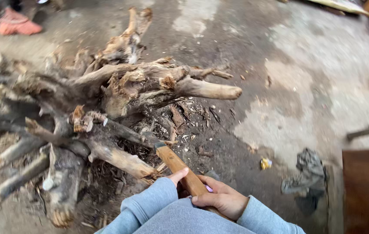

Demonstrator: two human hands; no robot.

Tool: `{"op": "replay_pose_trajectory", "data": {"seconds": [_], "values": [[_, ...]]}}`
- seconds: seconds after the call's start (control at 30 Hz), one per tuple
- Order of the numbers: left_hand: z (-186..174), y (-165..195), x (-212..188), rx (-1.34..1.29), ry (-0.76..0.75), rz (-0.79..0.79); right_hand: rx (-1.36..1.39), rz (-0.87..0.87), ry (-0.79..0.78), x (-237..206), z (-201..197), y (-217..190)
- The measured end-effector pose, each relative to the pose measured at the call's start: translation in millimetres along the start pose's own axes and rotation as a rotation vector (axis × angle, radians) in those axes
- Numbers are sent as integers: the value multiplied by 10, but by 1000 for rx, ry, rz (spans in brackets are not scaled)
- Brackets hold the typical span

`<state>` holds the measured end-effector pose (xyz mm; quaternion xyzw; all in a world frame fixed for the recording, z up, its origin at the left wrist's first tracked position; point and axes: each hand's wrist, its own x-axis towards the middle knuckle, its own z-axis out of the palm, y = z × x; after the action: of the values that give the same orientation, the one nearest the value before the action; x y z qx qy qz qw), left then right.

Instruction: The person picks up a hand adze from a cloth on a bench and repeatedly chops at a large dried tree root lying on the concrete floor, striking and prying at the root wood to break off pieces while standing over it.

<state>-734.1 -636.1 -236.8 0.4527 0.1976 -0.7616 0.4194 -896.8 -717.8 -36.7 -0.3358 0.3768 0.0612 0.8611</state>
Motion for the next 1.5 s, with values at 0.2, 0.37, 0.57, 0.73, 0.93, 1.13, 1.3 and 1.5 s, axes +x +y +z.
{"op": "replay_pose_trajectory", "data": {"seconds": [0.2,0.37,0.57,0.73,0.93,1.13,1.3,1.5], "values": [[942,73,-22,26,29,234,-122,120,-126,-96,-830,-708],[1552,56,-129,-182,61,289,168,293,-269,-244,-1249,-1136],[1681,9,230,-264,224,266,-159,264,-255,-91,-1312,-1161],[1533,107,624,-230,122,342,-231,208,-203,115,-1301,-1135],[1629,533,783,-228,35,300,-159,296,-108,334,-1413,-1464],[1742,1155,688,-17,16,310,-82,279,-182,790,-1429,-1775],[1851,1459,518,-85,-3,339,-7,374,-7,1205,-1424,-1983],[1882,1643,700,-183,39,438,159,414,-81,1612,-1577,-2195]]}}
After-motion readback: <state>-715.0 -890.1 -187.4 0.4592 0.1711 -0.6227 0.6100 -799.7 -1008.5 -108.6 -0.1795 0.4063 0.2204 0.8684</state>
